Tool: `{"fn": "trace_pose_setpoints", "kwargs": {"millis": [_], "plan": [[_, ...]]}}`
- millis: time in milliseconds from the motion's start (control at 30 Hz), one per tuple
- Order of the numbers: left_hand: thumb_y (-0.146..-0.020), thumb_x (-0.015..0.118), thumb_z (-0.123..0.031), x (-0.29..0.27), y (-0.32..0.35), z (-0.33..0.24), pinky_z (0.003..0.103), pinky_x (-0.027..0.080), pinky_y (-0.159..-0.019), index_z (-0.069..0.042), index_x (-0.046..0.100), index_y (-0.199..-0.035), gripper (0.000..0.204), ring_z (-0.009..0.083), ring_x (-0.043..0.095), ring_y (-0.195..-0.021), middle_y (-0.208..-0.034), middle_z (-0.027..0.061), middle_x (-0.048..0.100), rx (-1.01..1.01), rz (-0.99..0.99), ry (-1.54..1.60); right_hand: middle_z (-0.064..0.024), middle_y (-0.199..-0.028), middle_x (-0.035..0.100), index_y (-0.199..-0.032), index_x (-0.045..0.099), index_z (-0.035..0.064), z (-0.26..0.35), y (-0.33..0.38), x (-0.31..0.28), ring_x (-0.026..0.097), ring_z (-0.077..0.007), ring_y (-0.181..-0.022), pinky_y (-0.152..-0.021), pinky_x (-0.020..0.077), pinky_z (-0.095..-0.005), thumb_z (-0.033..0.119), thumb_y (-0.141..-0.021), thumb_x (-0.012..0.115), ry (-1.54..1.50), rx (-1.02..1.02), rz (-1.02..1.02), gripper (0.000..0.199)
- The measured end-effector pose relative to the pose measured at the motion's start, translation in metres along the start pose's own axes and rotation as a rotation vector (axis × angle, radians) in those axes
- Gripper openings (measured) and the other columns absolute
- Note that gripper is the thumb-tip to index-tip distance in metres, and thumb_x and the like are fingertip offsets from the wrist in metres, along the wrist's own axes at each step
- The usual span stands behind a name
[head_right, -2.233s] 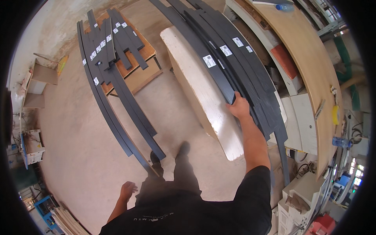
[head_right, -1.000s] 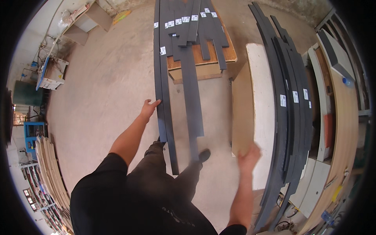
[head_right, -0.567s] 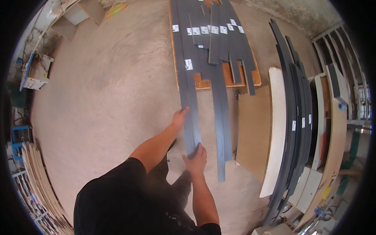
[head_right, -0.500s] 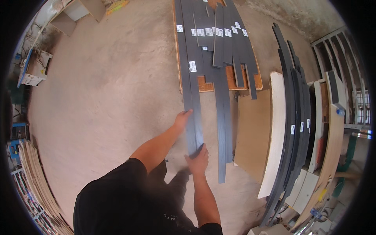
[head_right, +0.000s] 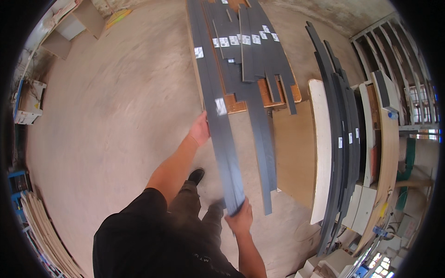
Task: The person picks up long dark wooden planks from a table, uses a handheld electric sander on one plank, then carries and stacks the planks on a wooden pallet. The person also moves a large wooden board and briefly touches a computer mouse at a workstation.
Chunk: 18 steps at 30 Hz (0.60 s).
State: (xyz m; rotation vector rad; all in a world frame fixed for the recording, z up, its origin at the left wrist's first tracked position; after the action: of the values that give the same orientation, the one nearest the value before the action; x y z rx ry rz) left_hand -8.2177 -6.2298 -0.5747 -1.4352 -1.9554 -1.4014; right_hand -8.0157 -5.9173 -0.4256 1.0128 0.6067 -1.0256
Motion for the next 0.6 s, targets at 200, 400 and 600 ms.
{"fn": "trace_pose_setpoints", "kwargs": {"millis": [200,400,600], "plan": [[-0.100,0.048,-0.055,0.048,-0.010,-0.063,0.048,0.050,-0.104,0.000,0.054,-0.138,0.068,0.0336,0.062,-0.122,-0.129,0.0195,0.064,0.137,0.235,0.260,-0.0223,-0.113,0.057,-0.147,0.035,0.0007,-0.042,0.141,-0.058,0.060,-0.0444,-0.103,-0.088,0.0512,-0.0534,0.021,-0.054,0.085,0.063,0.051,0.015,0.107],[-0.099,0.056,-0.044,0.115,0.038,-0.024,0.049,0.051,-0.104,0.004,0.053,-0.137,0.062,0.0364,0.062,-0.119,-0.130,0.0211,0.063,0.035,0.416,0.289,-0.0208,-0.114,0.057,-0.146,0.039,0.0017,-0.102,0.196,-0.059,0.059,-0.0418,-0.103,-0.088,0.0506,-0.0513,0.021,-0.054,0.086,0.056,0.049,-0.051,0.105],[-0.099,0.060,-0.033,0.219,0.039,0.053,0.048,0.052,-0.103,0.005,0.057,-0.133,0.051,0.0333,0.064,-0.116,-0.125,0.0191,0.067,-0.033,0.375,0.171,-0.0220,-0.115,0.056,-0.148,0.034,0.0013,-0.190,0.226,-0.099,0.057,-0.0431,-0.104,-0.091,0.0483,-0.0514,0.015,-0.059,0.082,0.050,0.089,-0.151,0.103]]}}
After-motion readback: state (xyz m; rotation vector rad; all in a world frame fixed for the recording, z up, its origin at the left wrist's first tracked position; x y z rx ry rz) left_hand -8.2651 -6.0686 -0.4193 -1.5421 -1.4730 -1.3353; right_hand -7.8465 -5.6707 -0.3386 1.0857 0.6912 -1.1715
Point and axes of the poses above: each hand's wrist, its own y-axis away from the middle knuckle, its own x-axis out of the palm, z = x × y, the point moved 7 cm from there along -y, towards the middle knuckle
